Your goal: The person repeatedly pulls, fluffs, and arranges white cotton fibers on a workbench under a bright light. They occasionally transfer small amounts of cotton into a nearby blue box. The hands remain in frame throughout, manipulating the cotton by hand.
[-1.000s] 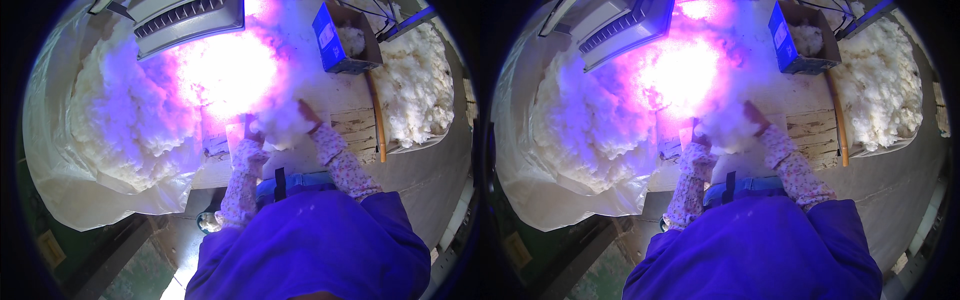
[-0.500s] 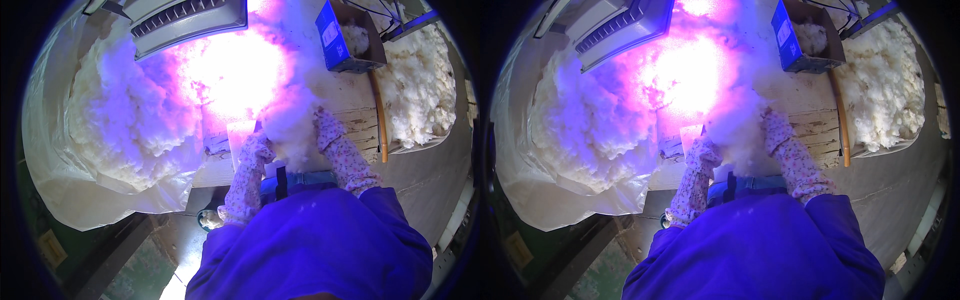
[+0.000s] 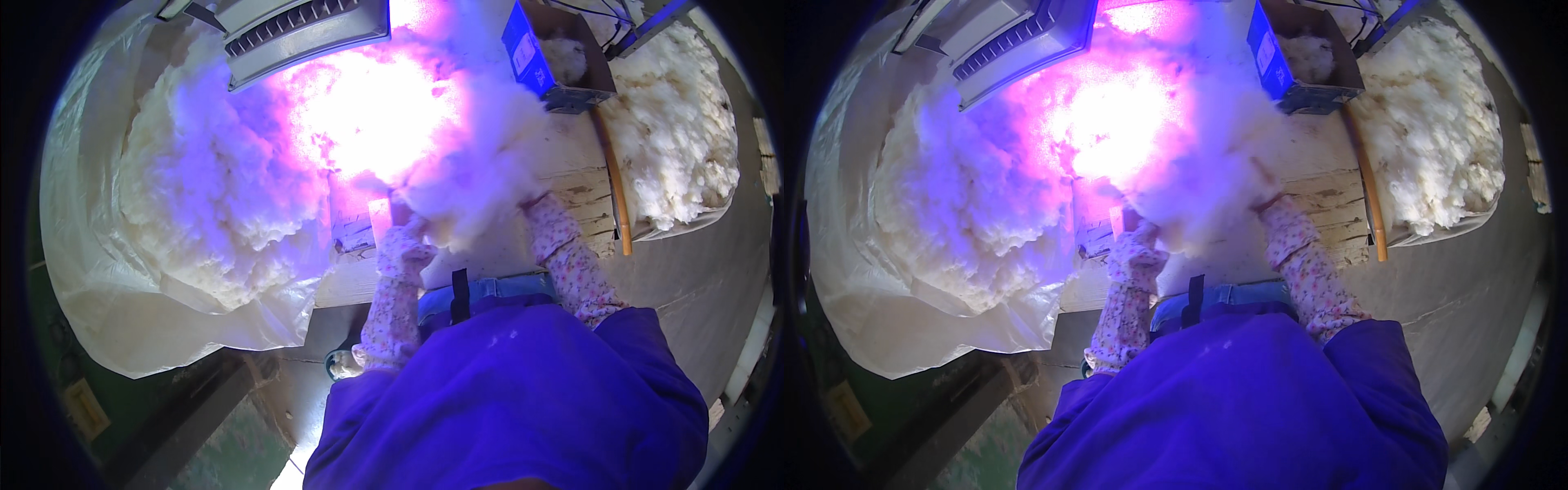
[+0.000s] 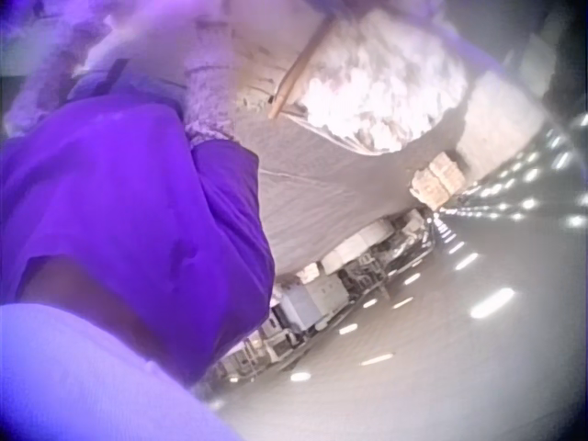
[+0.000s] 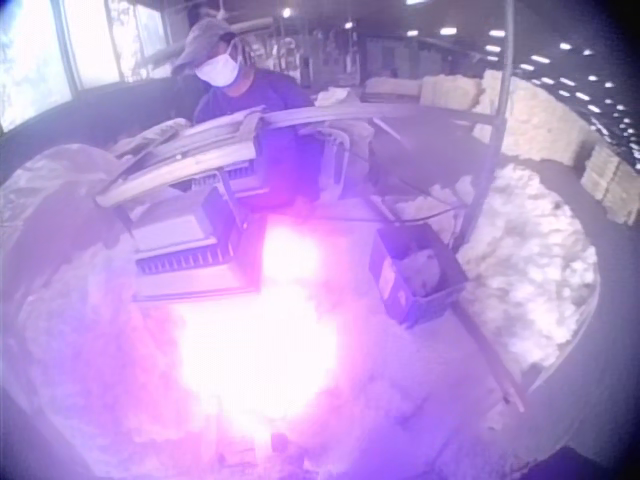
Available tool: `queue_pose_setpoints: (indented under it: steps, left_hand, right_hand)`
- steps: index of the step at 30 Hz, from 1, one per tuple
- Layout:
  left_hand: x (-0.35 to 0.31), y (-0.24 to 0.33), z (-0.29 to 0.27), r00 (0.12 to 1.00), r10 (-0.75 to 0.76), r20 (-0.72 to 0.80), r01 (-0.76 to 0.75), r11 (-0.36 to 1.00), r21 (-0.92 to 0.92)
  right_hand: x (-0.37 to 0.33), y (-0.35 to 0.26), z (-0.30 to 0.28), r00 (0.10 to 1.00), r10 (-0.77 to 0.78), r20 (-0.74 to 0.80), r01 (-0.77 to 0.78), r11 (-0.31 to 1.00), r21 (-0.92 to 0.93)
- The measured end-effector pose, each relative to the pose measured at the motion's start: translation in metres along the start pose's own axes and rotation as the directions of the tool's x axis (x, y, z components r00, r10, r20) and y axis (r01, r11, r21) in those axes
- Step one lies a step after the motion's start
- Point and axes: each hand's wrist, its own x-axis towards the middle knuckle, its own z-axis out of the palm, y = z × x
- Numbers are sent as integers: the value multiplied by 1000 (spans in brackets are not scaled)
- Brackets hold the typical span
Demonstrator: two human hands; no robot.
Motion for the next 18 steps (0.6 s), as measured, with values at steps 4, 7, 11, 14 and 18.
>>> queue_pose_setpoints:
  steps: [4, 7, 11, 14, 18]
  left_hand:
    - [-4, 7, 49, 985, -22, -170, 37, 996, 85]
    - [3, 20, 54, 955, -61, -292, 44, 997, -65]
    - [17, 30, 30, 999, -3, -55, -12, 961, -275]
    - [16, 13, 28, 977, 37, 210, 13, 973, -231]
    - [21, -29, 55, 891, 58, 451, -55, 998, -21]
  right_hand:
    - [-21, 22, 16, 1000, -8, 11, 9, 987, -159]
    - [-14, 5, 2, 997, -39, -59, 32, 993, -118]
    - [-16, -41, -36, 987, -55, -152, 62, 997, 42]
    - [-29, -43, -39, 990, -37, -134, 47, 997, 68]
    - [-35, -15, -15, 999, -8, -34, 7, 999, -37]
